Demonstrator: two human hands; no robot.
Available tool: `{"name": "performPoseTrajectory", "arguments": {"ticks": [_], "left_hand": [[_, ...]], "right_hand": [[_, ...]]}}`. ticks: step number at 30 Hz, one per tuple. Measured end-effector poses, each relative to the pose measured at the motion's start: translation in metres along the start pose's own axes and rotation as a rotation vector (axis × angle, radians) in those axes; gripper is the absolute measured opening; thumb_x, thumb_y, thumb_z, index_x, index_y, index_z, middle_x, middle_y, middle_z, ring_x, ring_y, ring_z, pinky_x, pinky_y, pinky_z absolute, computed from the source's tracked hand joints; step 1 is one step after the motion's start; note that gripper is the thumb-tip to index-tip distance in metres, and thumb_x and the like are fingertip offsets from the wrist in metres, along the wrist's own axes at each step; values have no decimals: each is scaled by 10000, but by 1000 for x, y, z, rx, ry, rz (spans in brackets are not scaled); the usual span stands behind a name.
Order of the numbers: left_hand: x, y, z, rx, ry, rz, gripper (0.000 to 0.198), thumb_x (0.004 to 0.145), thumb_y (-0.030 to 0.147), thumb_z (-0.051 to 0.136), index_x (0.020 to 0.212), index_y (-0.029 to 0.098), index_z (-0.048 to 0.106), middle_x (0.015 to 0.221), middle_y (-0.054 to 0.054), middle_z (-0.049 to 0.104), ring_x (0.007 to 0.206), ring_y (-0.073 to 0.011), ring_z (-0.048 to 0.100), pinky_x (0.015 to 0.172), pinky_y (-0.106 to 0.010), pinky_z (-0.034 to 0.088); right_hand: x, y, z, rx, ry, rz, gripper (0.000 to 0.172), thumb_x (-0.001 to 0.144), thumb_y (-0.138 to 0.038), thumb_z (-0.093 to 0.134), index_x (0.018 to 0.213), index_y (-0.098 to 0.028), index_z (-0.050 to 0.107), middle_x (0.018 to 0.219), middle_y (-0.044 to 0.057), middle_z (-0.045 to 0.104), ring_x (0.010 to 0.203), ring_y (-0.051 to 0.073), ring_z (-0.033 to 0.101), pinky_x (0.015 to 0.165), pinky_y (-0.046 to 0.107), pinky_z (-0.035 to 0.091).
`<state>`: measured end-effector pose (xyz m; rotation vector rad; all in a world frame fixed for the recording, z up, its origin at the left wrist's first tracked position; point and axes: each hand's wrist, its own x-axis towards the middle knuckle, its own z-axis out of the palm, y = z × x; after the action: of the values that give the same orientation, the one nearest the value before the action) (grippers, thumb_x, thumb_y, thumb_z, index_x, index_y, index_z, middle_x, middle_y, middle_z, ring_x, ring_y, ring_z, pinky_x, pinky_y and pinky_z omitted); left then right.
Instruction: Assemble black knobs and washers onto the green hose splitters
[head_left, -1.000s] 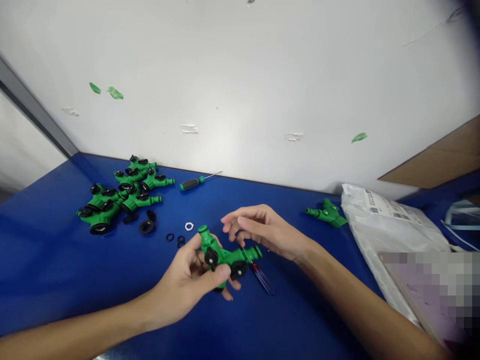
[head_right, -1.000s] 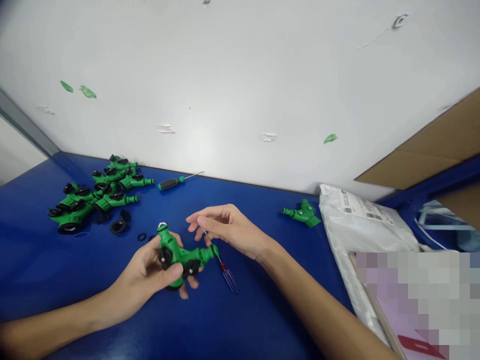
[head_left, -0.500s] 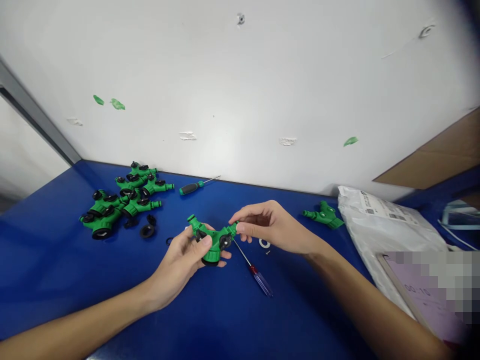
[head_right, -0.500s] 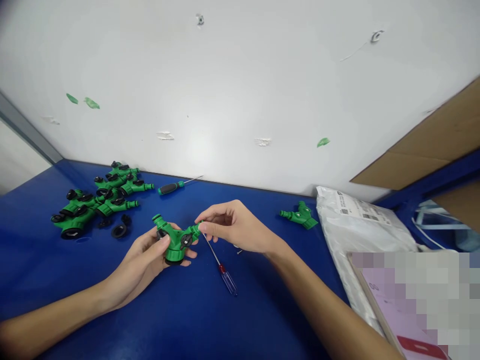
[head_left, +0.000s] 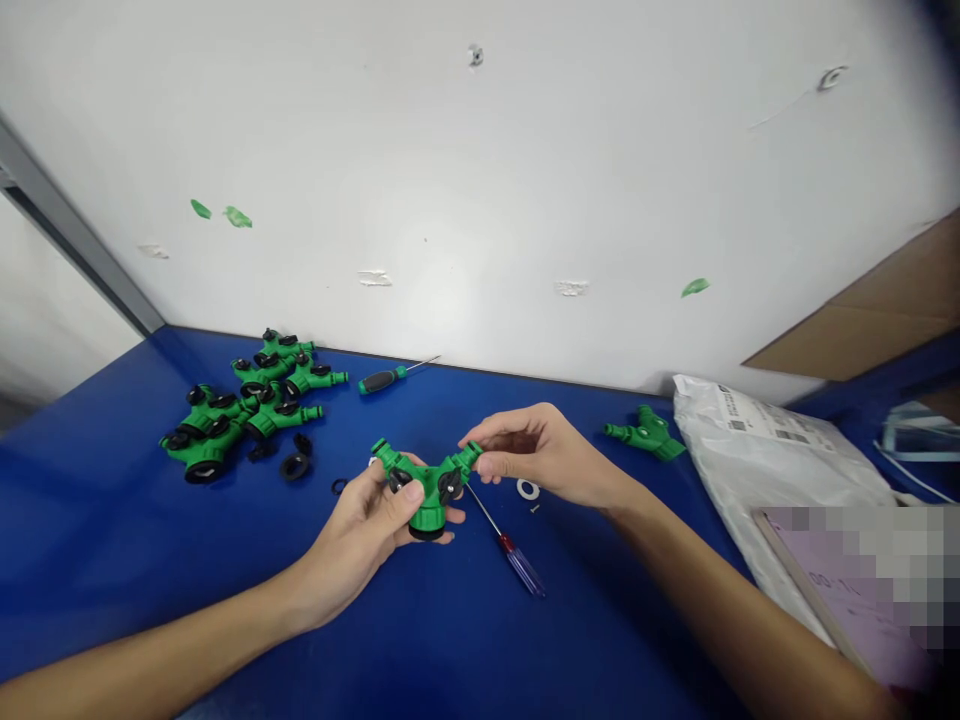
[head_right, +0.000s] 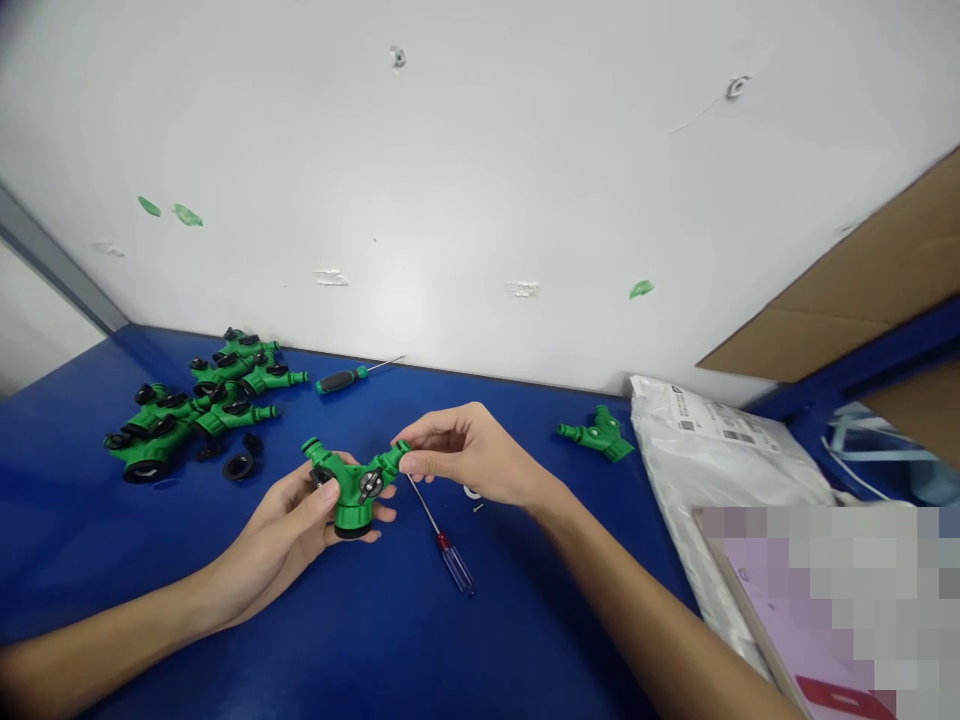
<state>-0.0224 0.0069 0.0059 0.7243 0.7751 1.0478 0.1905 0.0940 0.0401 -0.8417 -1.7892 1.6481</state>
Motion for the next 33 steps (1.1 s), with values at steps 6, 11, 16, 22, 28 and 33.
{"name": "performPoseTrajectory", "arguments": {"ticks": [6, 11, 16, 22, 28, 33], "left_hand": [[1, 0, 1, 22, 9, -2, 398, 819, 456, 751, 1038, 176, 573, 1011, -98, 733, 960, -277, 730, 834, -401, 567], [3, 3, 1, 14, -26, -7, 384, 830, 440, 745, 1034, 169, 566, 1035, -121, 738, 932, -268, 734, 819, -399, 565], [3, 1, -1, 32, -58, -4, 395, 836, 458, 732, 1048, 172, 561, 1039, -129, 735, 921, -260, 727, 808, -402, 563], [3, -2, -5, 228, -36, 86, 370, 816, 457, 746, 1015, 184, 595, 957, -64, 708, 887, -208, 692, 807, -342, 541], [1, 2, -3, 383, 28, 124, 323, 780, 365, 793, 979, 195, 603, 897, -17, 650, 852, -153, 636, 760, -252, 525], [3, 4, -5, 377, 114, 155, 483, 759, 387, 807, 1098, 239, 497, 940, -16, 676, 757, -133, 637, 688, -253, 521]], "right_hand": [[-3, -6, 1, -96, 23, -33, 297, 724, -260, 831, 1008, -202, 764, 732, -16, 708, 661, 114, 640, 636, 255, 528], [-5, -10, -4, -146, -23, -47, 278, 756, -300, 802, 1005, -185, 760, 805, 17, 743, 729, 145, 679, 706, 294, 563], [-6, -14, -5, -179, -59, -14, 241, 782, -339, 781, 964, -184, 753, 798, 20, 753, 709, 146, 680, 695, 294, 561], [-8, -16, -6, -296, -60, -8, 239, 812, -381, 752, 951, -187, 759, 761, 19, 730, 635, 136, 620, 581, 269, 508], [-8, -17, -9, -375, -62, -9, 236, 815, -396, 743, 940, -199, 777, 817, 39, 744, 676, 158, 628, 597, 285, 505], [-5, -12, -5, -278, -17, -19, 341, 801, -380, 753, 1075, -182, 715, 744, 9, 687, 640, 135, 606, 588, 273, 494]]}}
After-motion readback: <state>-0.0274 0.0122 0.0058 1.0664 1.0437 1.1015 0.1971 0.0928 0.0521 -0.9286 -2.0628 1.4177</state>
